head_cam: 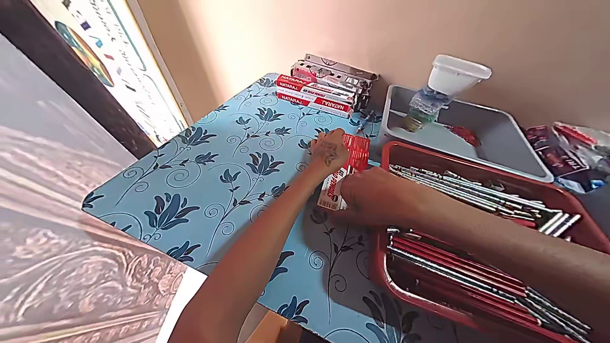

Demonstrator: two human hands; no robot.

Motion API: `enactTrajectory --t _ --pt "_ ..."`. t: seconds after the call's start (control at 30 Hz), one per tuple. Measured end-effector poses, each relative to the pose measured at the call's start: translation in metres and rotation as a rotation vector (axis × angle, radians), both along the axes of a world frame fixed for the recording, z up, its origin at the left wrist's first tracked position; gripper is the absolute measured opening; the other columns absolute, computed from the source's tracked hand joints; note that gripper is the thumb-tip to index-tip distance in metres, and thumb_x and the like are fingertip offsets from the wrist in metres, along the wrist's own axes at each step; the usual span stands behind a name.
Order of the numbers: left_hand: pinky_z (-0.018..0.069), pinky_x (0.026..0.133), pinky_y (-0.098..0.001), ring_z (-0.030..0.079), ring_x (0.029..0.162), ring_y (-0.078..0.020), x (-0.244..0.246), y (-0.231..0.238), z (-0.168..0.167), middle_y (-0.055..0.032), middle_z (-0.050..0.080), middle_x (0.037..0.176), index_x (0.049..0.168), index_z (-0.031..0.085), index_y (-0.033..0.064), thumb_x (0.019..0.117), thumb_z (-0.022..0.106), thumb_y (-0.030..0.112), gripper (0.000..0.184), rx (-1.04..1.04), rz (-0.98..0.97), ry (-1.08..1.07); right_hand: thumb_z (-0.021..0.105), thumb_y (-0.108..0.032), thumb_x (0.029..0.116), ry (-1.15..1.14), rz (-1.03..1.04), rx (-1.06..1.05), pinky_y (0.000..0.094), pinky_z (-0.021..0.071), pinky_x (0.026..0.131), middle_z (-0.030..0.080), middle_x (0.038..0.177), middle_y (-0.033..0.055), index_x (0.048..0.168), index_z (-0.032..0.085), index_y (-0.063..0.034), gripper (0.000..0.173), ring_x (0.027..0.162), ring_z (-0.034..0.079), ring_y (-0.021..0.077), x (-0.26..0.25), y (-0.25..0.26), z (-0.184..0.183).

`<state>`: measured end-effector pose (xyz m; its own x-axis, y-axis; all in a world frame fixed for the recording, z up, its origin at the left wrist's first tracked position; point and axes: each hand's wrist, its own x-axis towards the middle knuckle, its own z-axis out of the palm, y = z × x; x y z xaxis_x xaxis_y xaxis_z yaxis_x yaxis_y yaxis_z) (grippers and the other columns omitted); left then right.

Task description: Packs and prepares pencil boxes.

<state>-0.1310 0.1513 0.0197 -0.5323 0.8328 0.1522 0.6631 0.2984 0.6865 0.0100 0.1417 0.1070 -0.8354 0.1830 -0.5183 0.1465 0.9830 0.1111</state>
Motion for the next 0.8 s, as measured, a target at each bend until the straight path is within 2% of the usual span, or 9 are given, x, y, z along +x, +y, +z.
enactTrajectory --t 0.3,0.4,0.5,0.53,0.57,0.63,0.67,0.73,0.8 --pt "0.0333 0.108 -0.0605 0.045 0.137 -0.0388 0.001 0.002 0.003 -0.0192 0.056 0.142 0.139 0.054 0.0015 0.1056 0.041 0.009 0.037 -0.035 0.0 0.006 0.056 -0.04 0.1049 -0.049 -0.031 0.017 0.0542 0.0457 0.083 0.067 0.094 0.0177 0.094 0.069 0.0011 0.045 0.097 0.064 0.0353 -0.003 -0.005 0.0" --pt "0.0317 0.109 -0.0596 0.044 0.138 -0.0387 0.002 0.0 0.006 -0.0198 0.054 0.144 0.14 0.052 0.0014 0.1066 0.039 0.01 0.037 -0.058 0.0 -0.014 0.06 -0.039 0.1027 -0.019 -0.008 -0.018 0.0521 0.0447 0.079 0.066 0.087 0.0152 0.088 0.068 -0.0003 0.043 0.09 0.064 0.033 -0.001 -0.001 0.002" --pt "0.0322 0.109 -0.0599 0.045 0.136 -0.0397 0.001 -0.001 0.003 -0.0214 0.056 0.141 0.141 0.052 0.0012 0.1069 0.04 0.012 0.038 -0.027 0.001 -0.032 0.07 -0.046 0.0959 -0.03 -0.01 -0.126 0.0545 0.0491 0.084 0.07 0.089 0.0146 0.1 0.071 0.0004 0.046 0.088 0.067 0.031 -0.002 0.014 0.007" --pt "0.032 0.11 -0.0602 0.046 0.136 -0.0401 -0.001 -0.001 0.001 -0.0224 0.057 0.14 0.142 0.051 0.0004 0.1067 0.04 0.012 0.038 -0.003 0.005 -0.041 0.072 -0.044 0.0951 -0.017 -0.006 -0.181 0.0539 0.0517 0.085 0.072 0.092 0.0145 0.106 0.072 0.0001 0.045 0.089 0.069 0.0296 -0.004 0.021 0.007" --pt "0.0318 0.11 -0.0607 0.047 0.136 -0.0408 -0.002 0.0 -0.003 -0.0235 0.057 0.14 0.143 0.05 -0.0005 0.1066 0.041 0.012 0.039 0.025 0.006 -0.051 0.072 -0.039 0.0962 0.008 -0.003 -0.234 0.0531 0.0525 0.083 0.071 0.091 0.0163 0.106 0.072 0.0026 0.043 0.087 0.068 0.0297 -0.005 0.026 0.009" --pt "0.031 0.111 -0.0615 0.048 0.134 -0.0416 -0.005 0.0 -0.007 -0.0249 0.057 0.139 0.144 0.049 -0.0019 0.1062 0.041 0.012 0.041 0.087 0.006 -0.088 0.069 -0.031 0.0992 0.068 0.004 -0.236 0.0462 0.0518 0.074 0.066 0.084 0.015 0.099 0.069 0.0049 0.036 0.078 0.064 0.0262 -0.007 0.031 0.014" --pt "0.0305 0.111 -0.0621 0.049 0.134 -0.0419 -0.006 0.0 -0.008 -0.0254 0.057 0.138 0.144 0.049 -0.0025 0.1062 0.042 0.013 0.041 0.112 0.004 -0.109 0.067 -0.028 0.1007 0.09 -0.006 -0.191 0.0474 0.0495 0.073 0.063 0.082 0.0144 0.097 0.067 0.0039 0.032 0.078 0.062 0.0271 -0.006 0.03 0.021" --pt "0.0319 0.11 -0.062 0.052 0.131 -0.0418 -0.008 0.0 -0.011 -0.0265 0.06 0.134 0.142 0.05 -0.0044 0.1064 0.042 0.014 0.041 0.151 0.01 -0.127 0.064 -0.021 0.1023 0.18 -0.023 -0.108 0.0518 0.0486 0.077 0.064 0.087 0.0155 0.099 0.066 0.002 0.024 0.083 0.063 0.031 -0.001 0.03 0.03" --pt "0.0366 0.107 -0.0608 0.056 0.125 -0.0422 -0.011 0.002 -0.014 -0.0283 0.062 0.128 0.138 0.053 -0.0073 0.1058 0.043 0.014 0.04 0.184 0.014 -0.109 0.061 -0.019 0.104 0.261 -0.024 -0.094 0.0534 0.0495 0.082 0.066 0.095 0.0169 0.106 0.068 0.0022 0.022 0.093 0.065 0.0332 0.004 0.038 0.036"
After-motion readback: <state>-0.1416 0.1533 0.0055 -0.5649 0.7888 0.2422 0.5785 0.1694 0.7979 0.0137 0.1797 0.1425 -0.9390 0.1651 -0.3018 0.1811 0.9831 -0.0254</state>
